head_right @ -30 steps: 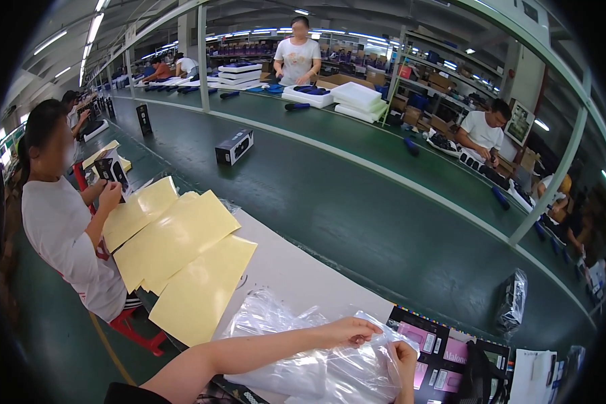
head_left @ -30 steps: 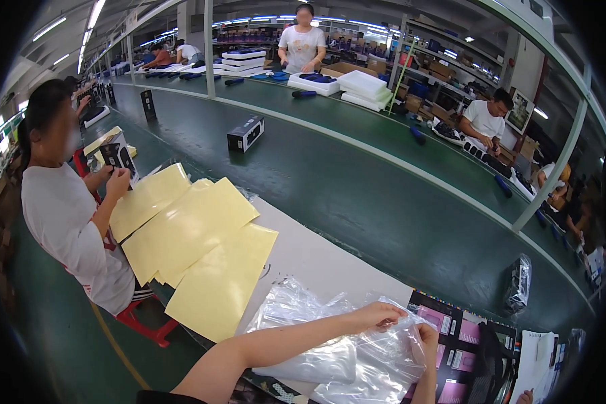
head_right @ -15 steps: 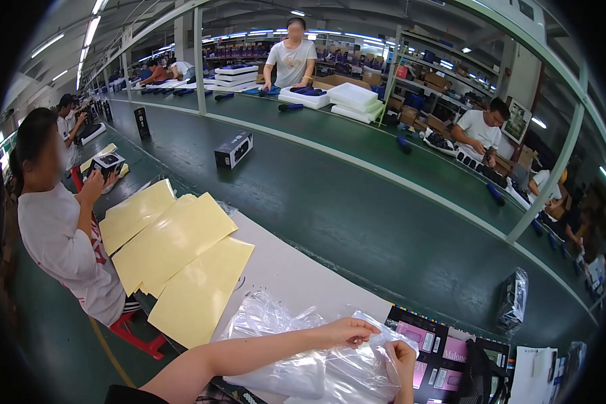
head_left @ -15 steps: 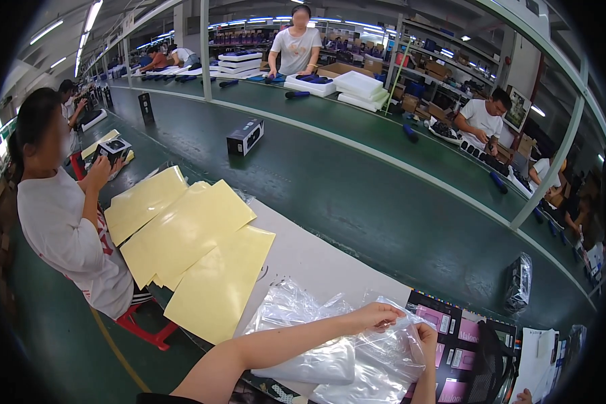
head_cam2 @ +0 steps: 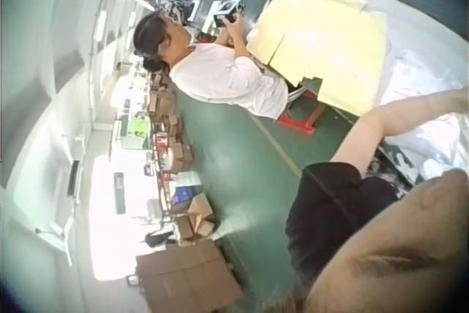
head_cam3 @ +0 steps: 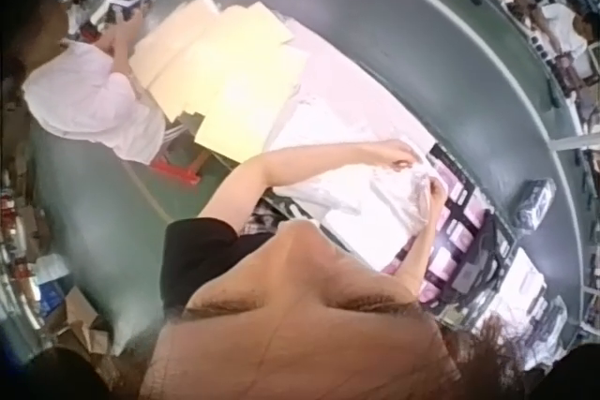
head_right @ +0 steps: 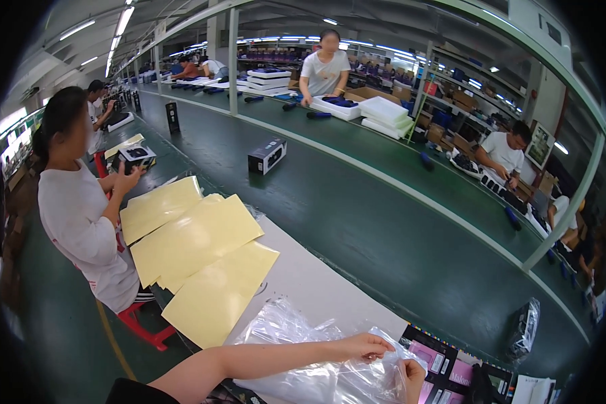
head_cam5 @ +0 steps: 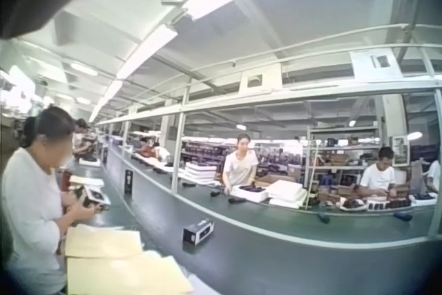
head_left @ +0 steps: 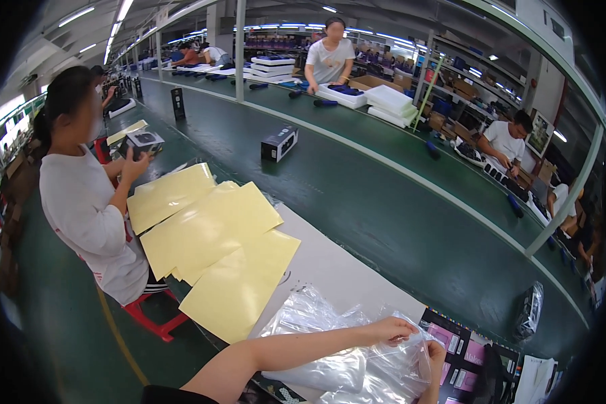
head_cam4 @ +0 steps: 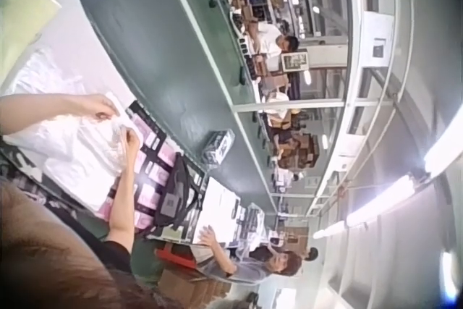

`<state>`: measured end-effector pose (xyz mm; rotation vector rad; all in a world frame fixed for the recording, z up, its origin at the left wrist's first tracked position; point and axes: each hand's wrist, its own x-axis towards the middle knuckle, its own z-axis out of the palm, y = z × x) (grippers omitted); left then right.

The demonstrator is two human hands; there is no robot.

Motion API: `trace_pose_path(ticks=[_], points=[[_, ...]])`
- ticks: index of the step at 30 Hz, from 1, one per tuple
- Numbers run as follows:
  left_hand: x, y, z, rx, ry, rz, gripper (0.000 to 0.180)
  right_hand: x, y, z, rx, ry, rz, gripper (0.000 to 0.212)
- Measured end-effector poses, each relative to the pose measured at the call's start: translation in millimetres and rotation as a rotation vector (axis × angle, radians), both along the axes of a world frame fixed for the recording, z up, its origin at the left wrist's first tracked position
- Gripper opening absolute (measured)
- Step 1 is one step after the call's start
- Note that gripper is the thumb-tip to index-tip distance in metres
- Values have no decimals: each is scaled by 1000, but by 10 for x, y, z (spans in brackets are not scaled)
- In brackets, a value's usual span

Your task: The person places packaged electronic devices into plastic bags by hand.

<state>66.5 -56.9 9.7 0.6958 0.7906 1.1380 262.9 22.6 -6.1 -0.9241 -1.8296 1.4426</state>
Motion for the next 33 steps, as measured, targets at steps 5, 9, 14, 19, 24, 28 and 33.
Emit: trace_pose_path(ticks=[5, 9, 14, 19, 24, 28, 33], points=[[-5, 11, -64, 14, -46, -13, 28, -17, -13, 57, 54, -51, -1, 22], [-15, 10, -57, 19, -16, 6, 27, -54, -56, 133, 19, -59, 7, 23], [10, -8, 13, 21, 22, 25, 27, -35, -65, 155, -9, -60, -1, 22], [-31, -11, -59, 40, -15, 22, 27, -65, -22, 94, 27, -76, 31, 23], [39, 4, -28, 30, 12, 20, 26, -63, -105, 138, 38, -62, -1, 24], [36, 23, -63, 30, -25, 8, 26, -65, -146, 183, -23, -33, -5, 24], [33, 40, -86, 30, -7, 12, 26, -69, -117, 150, -30, 3, 8, 23]])
